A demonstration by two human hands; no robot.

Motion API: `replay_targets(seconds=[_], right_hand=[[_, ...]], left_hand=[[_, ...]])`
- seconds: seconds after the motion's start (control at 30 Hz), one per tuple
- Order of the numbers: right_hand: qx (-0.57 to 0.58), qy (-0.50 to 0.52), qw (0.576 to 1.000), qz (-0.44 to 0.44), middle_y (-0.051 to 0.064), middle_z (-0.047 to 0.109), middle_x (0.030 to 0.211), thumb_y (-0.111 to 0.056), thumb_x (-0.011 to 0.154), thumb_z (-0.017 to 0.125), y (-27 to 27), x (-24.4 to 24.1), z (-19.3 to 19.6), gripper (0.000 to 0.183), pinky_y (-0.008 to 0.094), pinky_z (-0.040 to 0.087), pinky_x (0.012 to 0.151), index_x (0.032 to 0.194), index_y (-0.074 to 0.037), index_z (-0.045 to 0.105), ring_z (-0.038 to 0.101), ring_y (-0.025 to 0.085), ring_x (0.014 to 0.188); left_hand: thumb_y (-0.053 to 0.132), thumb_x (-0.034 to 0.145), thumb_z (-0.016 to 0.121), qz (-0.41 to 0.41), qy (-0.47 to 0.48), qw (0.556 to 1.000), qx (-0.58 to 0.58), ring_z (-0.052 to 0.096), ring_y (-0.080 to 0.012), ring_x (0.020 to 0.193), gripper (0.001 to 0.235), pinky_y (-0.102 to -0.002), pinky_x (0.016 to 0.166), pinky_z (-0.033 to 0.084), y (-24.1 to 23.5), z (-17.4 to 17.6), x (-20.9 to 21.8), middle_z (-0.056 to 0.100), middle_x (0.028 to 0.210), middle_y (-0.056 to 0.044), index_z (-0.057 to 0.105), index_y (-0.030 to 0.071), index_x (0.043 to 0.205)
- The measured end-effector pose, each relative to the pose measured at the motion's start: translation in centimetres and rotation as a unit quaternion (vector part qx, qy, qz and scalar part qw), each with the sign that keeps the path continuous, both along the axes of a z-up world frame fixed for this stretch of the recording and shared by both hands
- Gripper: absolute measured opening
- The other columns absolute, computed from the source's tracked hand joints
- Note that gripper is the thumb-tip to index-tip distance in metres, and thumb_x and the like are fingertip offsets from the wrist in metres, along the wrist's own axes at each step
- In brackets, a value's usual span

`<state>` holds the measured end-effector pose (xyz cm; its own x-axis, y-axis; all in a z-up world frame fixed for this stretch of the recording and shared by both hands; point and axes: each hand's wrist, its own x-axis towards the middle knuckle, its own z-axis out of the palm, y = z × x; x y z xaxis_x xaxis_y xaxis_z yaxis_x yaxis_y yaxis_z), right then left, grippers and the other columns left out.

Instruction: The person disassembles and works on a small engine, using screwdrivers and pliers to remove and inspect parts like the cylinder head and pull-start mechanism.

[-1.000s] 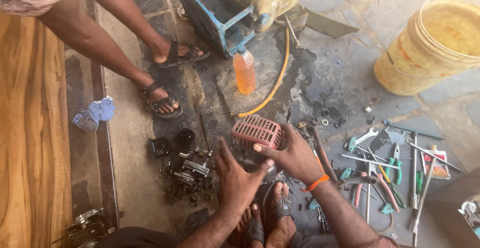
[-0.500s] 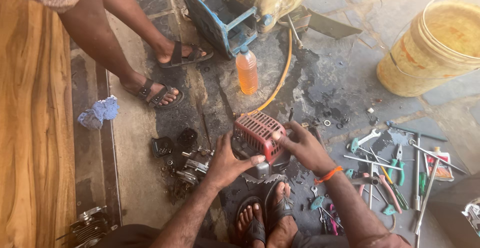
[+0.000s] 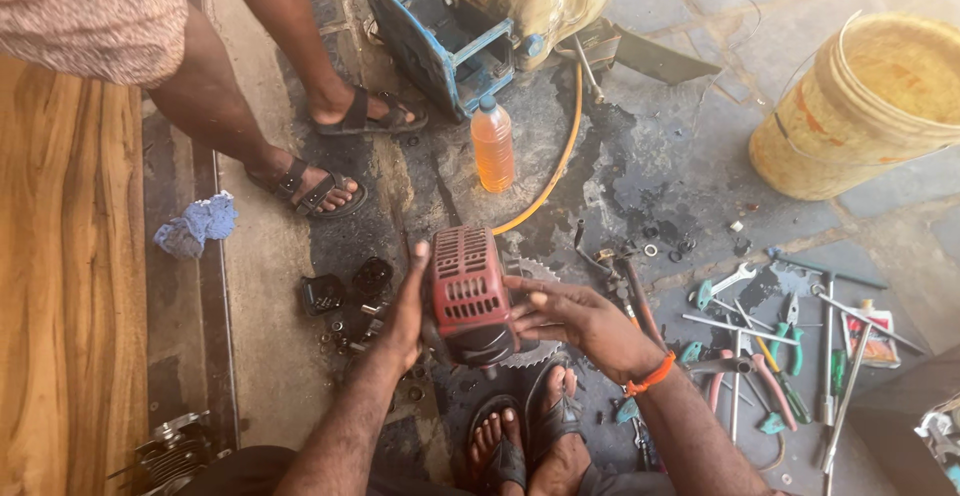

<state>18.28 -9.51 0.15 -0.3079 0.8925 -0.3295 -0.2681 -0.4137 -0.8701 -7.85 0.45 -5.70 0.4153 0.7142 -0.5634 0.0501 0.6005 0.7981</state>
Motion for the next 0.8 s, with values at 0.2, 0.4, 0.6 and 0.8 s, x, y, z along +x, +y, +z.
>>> replay_targets(seconds=[0.2,0.4,0.6,0.8], right_hand=[[0.002,-0.058,0.984,-0.167,0.026,0.057,0.135,-0.008,0.088,0.072,-2.3,-3.7,-4.9,0.069,0.041,0.058,0.099,0.152,-0.003,0.046,0.064,0.032,0.123],[0.017,-0.041,0.982,-0.182,0.019,0.044,0.155,-0.013,0.082,0.078,-2.5,-6.2,-6.0,0.101,0.041,0.061,0.093,0.164,-0.014,0.018,0.059,0.031,0.129],[-0.009,-0.062,0.985,-0.158,0.013,0.039,0.156,-0.010,0.074,0.083,-1.6,-8.6,-4.4,0.112,0.042,0.060,0.089,0.163,-0.020,0.015,0.067,0.034,0.118],[-0.014,-0.047,0.993,-0.109,0.022,0.052,0.148,-0.012,0.078,0.083,-1.2,-10.0,-5.3,0.107,0.038,0.060,0.095,0.163,-0.022,0.019,0.067,0.029,0.121]], left_hand=[[0.087,0.073,0.039,0.014,0.036,0.999,-0.009,0.047,-0.0406,0.142,0.108,-0.076,0.105,0.046,0.4,0.4,-0.4,0.039,0.159,-0.023,0.034,0.020,0.158],[0.085,0.082,0.035,-0.013,0.011,1.000,0.010,0.055,-0.0382,0.137,0.098,-0.065,0.098,0.049,1.0,-1.2,-0.8,0.054,0.153,-0.019,0.054,0.016,0.149],[0.081,0.088,0.026,0.082,-0.032,0.994,-0.060,0.061,-0.0372,0.128,0.094,-0.066,0.101,0.054,2.1,-1.1,-3.3,0.059,0.147,-0.022,0.056,0.014,0.145],[0.081,0.083,0.029,0.079,0.043,0.990,-0.109,0.065,-0.0267,0.120,0.090,-0.062,0.091,0.055,1.0,-1.8,-4.8,0.059,0.142,-0.009,0.051,0.025,0.149]])
